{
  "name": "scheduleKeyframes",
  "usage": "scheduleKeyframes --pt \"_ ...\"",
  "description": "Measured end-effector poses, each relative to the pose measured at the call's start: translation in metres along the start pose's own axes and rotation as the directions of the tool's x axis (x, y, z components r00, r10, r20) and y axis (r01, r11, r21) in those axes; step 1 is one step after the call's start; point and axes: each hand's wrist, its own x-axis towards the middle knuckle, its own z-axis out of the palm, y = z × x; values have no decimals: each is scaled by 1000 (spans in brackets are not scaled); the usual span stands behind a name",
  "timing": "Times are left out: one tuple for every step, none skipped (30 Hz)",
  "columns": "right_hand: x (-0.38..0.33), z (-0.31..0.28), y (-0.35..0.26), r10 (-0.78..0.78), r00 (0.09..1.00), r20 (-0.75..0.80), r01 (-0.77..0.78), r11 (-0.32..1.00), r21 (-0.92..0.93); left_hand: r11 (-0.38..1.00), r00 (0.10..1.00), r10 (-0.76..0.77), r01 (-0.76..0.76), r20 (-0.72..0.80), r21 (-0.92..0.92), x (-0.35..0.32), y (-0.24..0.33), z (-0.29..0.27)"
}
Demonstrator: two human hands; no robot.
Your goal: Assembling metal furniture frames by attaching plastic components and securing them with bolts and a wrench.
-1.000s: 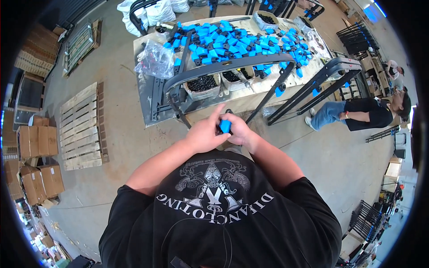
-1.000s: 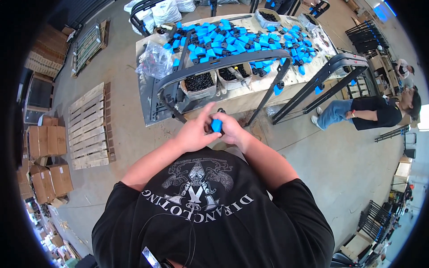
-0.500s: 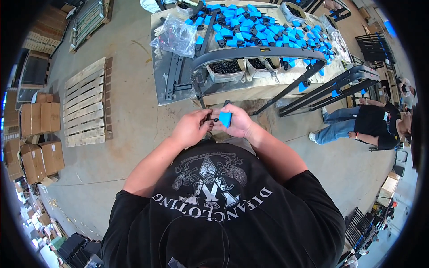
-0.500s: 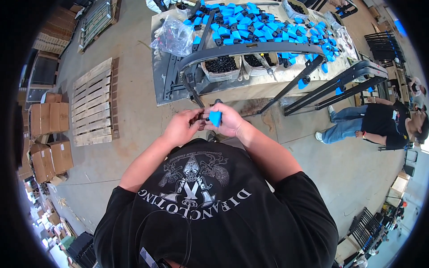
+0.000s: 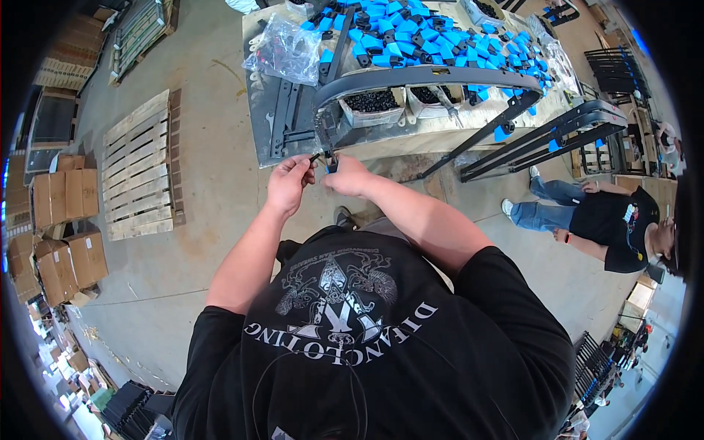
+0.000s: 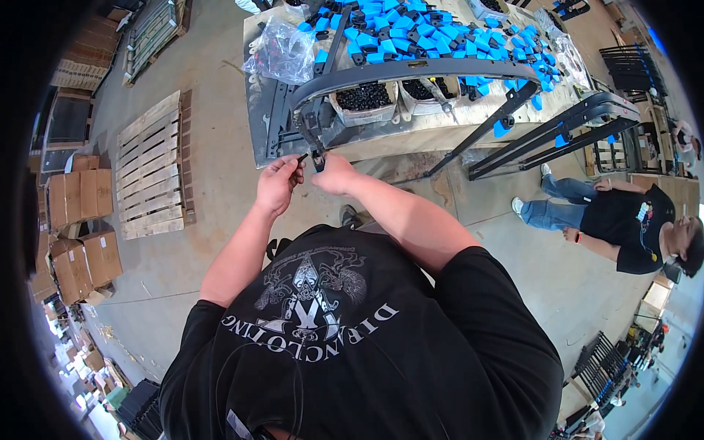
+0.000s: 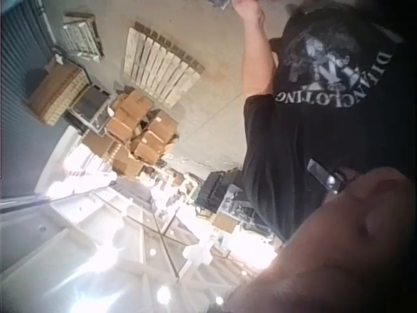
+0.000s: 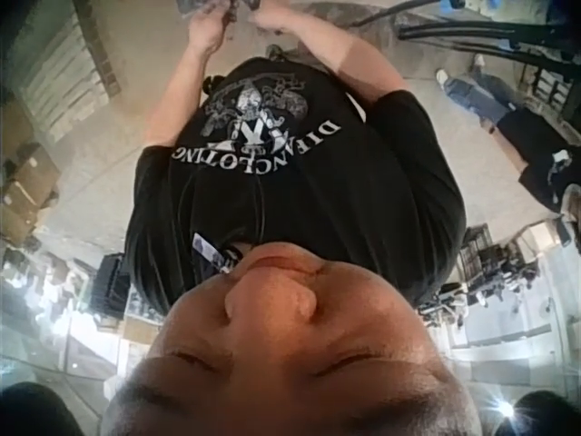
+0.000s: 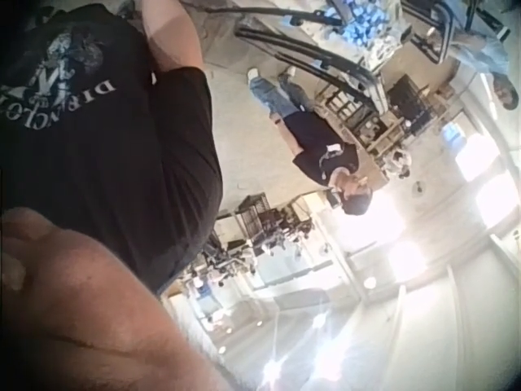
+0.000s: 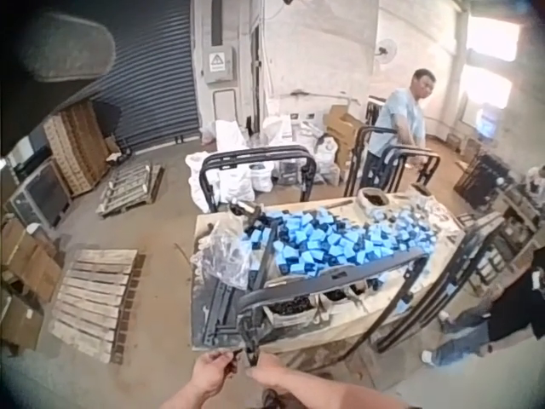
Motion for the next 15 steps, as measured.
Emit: scheduleKeyframes --pt "0 0 -1 -1 1000 4 1 1000 14 1000 1000 -3 3 -2 -2 1 0 1" --pt "1 0 -1 -1 1000 8 1 1000 28 1000 1000 -13 13 19 -23 1 0 1" --pt "2 0 -2 1 1000 12 -2 1000 26 999 999 -21 23 39 -44 1 1 1" --pt "3 -1 -1 29 1000 -3 -29 999 39 999 999 -24 25 40 -40 1 2 2" --pt "3 -2 -1 57 998 -17 -56 997 52 999 999 -29 31 43 -29 1 4 4" --pt "4 -1 2 57 998 -19 -56 997 57 999 998 -35 35 46 -17 0 6 5" --pt "7 1 6 2 999 -39 1 998 57 999 998 -36 37 49 -17 1 5 5" --pt "9 3 11 -55 997 -60 58 997 56 998 998 -45 46 44 -42 1 3 5" --pt "11 4 15 -53 997 -64 57 997 56 996 998 -53 56 40 -67 2 3 5" --pt "10 5 19 -72 996 -60 79 991 107 996 998 -54 57 43 -67 3 3 5" --pt "9 6 22 -92 994 -57 100 982 158 994 996 -52 58 67 -93 4 3 4" --pt "11 9 25 -90 994 -60 99 982 159 991 994 -49 60 93 -119 6 4 4" --pt "14 13 29 -103 990 -92 125 953 275 991 994 -50 62 99 -116 8 7 4" --pt "16 14 33 -111 986 -126 152 910 387 985 987 -86 104 136 -136 10 11 3" --pt "18 14 39 -108 985 -135 153 909 389 977 977 -121 148 174 -154 13 13 4"
